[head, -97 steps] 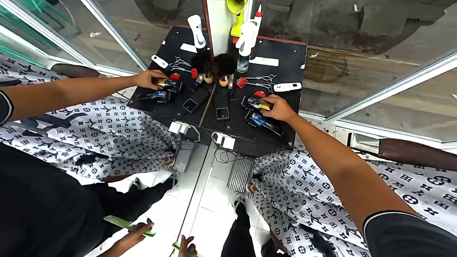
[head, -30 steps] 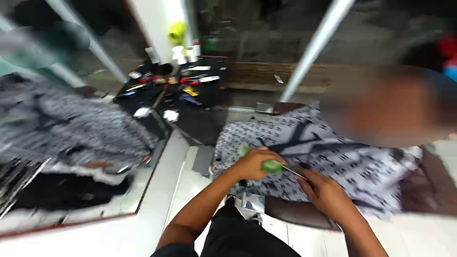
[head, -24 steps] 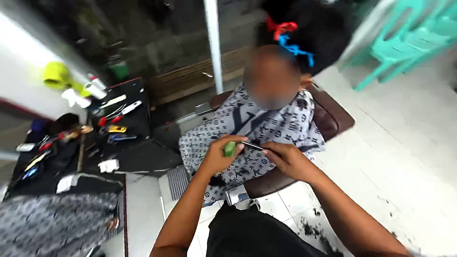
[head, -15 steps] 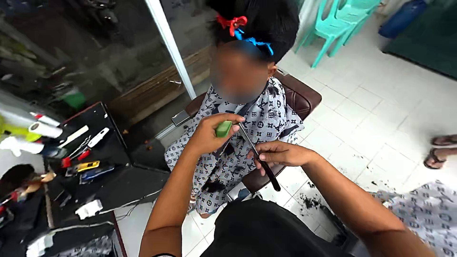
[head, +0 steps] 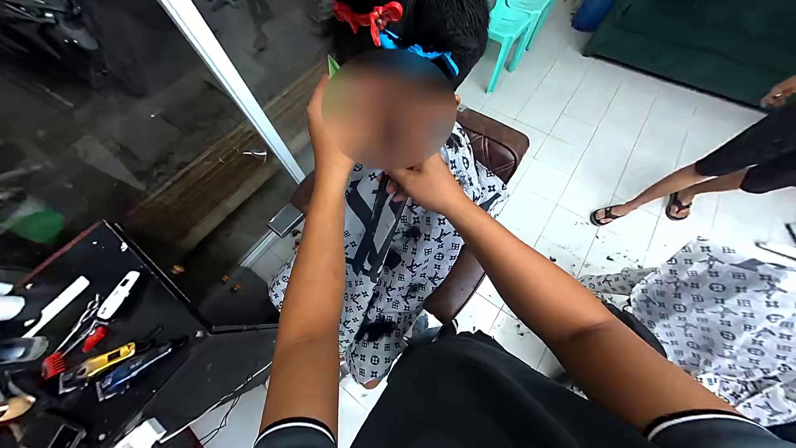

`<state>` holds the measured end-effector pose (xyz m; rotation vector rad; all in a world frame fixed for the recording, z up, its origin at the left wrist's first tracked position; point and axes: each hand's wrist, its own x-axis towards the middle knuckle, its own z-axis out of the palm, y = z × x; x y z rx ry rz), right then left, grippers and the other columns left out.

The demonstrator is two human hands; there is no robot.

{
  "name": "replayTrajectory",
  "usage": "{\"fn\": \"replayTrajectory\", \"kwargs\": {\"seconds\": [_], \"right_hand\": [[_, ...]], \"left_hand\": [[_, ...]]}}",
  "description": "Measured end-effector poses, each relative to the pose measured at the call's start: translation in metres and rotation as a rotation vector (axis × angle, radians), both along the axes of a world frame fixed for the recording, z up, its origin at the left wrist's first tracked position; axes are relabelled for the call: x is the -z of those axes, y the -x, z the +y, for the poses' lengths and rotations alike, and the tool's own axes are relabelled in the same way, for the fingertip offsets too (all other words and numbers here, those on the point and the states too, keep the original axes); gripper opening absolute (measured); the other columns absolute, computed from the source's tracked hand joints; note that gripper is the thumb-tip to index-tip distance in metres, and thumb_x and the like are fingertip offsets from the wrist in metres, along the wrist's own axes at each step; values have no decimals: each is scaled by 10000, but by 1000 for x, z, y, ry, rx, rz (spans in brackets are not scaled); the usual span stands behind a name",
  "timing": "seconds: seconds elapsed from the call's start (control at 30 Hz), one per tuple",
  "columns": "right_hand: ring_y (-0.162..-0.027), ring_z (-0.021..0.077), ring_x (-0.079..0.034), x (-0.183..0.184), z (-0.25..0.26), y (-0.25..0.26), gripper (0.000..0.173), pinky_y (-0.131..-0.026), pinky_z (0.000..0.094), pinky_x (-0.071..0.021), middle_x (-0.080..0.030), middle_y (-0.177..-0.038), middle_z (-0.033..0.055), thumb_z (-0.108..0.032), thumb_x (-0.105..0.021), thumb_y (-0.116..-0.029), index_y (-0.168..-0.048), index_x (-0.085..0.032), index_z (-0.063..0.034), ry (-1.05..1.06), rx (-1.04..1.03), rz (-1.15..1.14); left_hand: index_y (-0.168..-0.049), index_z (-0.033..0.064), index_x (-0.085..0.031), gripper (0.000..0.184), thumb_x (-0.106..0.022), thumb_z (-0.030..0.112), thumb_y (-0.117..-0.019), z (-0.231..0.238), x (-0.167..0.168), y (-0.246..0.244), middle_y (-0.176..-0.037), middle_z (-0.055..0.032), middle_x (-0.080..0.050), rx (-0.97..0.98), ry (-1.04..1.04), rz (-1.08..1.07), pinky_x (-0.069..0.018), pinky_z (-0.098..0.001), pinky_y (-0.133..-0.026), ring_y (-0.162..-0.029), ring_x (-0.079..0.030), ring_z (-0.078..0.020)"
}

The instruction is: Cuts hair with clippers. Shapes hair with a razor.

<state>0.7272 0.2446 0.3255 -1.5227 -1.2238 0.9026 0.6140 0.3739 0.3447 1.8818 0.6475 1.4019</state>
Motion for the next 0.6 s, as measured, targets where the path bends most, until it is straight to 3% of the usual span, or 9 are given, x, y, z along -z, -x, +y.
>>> {"fn": "replayTrajectory", "kwargs": {"seconds": [0.6], "right_hand": [[-698, 130, -738, -10, 22, 8, 205, -618, 294, -640, -741, -905, 63, -225, -609, -1050, -1086, -646, -27, 23, 40, -28]], "left_hand": [[-1015, 64, -636, 212, -765, 185, -898, 18, -4, -7, -839, 40, -657, 66, 12, -32, -518, -193, -637, -711, -619, -22]]}}
